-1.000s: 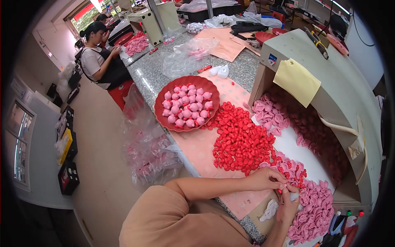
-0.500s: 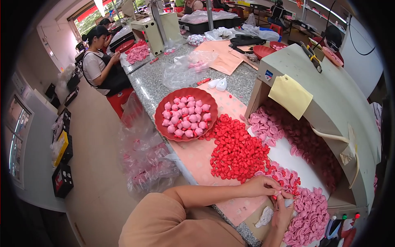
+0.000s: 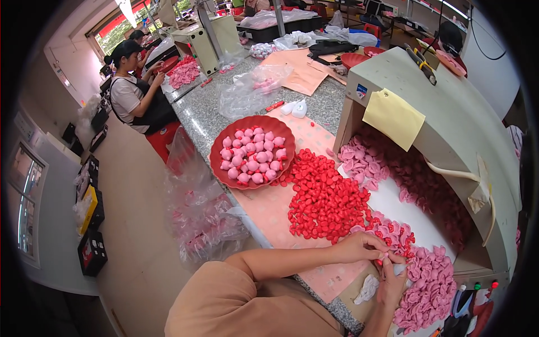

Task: Assembling small red and pink plastic toy components at a factory workbench.

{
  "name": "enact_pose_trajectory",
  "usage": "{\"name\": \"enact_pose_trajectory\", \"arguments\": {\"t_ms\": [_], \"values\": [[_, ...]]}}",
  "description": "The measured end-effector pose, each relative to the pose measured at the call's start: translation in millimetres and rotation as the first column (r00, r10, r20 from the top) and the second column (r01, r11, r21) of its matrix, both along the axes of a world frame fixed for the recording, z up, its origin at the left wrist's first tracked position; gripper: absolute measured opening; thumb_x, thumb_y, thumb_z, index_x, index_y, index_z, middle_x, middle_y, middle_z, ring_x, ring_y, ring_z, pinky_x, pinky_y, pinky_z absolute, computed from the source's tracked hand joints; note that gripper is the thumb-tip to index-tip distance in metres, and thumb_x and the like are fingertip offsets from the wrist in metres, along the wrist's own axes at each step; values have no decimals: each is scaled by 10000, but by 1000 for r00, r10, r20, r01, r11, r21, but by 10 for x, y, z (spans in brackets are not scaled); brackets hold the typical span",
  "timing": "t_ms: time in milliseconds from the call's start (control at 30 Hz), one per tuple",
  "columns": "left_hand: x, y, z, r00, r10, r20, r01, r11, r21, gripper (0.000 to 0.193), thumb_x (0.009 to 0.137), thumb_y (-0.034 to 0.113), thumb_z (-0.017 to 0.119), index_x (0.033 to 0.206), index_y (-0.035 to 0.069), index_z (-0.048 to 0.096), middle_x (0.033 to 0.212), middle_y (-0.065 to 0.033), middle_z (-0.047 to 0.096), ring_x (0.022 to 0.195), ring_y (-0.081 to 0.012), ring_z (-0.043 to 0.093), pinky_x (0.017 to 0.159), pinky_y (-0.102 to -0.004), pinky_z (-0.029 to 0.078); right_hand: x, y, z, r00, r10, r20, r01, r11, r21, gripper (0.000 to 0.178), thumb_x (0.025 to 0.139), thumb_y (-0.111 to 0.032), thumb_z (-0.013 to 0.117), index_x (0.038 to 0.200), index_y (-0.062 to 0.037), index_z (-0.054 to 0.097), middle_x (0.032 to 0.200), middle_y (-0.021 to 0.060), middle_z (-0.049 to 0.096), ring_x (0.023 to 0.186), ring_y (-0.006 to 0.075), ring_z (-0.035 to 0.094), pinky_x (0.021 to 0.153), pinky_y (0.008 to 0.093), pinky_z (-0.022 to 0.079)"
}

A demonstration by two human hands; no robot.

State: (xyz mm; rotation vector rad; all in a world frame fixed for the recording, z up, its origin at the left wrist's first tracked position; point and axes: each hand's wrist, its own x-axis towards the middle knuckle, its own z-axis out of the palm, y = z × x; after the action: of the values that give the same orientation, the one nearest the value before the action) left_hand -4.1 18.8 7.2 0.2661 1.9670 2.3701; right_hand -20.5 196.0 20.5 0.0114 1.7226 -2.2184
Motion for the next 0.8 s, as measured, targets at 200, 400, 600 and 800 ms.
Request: {"name": "enact_pose_trajectory", "arguments": {"t_ms": [200,400,600,800], "values": [[23,26,10,999,33,0,-33,999,42,202,804,74,652,1002,34,658,1014,-89,641,939,-139,598,823,-265,477,15,-16,-31,1000,-2,-26,3,999,37,118,835,13,583,948,-21,582,905,44,588,753,77,529,663,192,422],[28,6,12,1000,15,17,-16,998,68,204,808,86,652,1006,37,657,1028,-84,634,953,-141,592,832,-265,474,18,-6,-45,998,4,-64,-1,999,40,121,853,-6,569,972,-29,572,906,37,588,703,54,513,593,170,403],[22,3,-40,1000,-16,21,14,999,51,224,828,111,644,1043,49,647,1087,-80,619,995,-136,582,857,-261,470,32,-19,-39,997,4,-83,1,998,55,133,850,-6,573,981,-29,573,895,29,582,692,47,496,589,169,393],[22,12,11,1000,13,28,-15,998,57,211,809,94,650,1012,35,655,1029,-83,633,956,-136,591,828,-263,474,11,-3,-65,997,4,-82,1,998,61,136,846,-13,584,980,-33,578,859,10,575,641,32,452,568,164,367]]}}
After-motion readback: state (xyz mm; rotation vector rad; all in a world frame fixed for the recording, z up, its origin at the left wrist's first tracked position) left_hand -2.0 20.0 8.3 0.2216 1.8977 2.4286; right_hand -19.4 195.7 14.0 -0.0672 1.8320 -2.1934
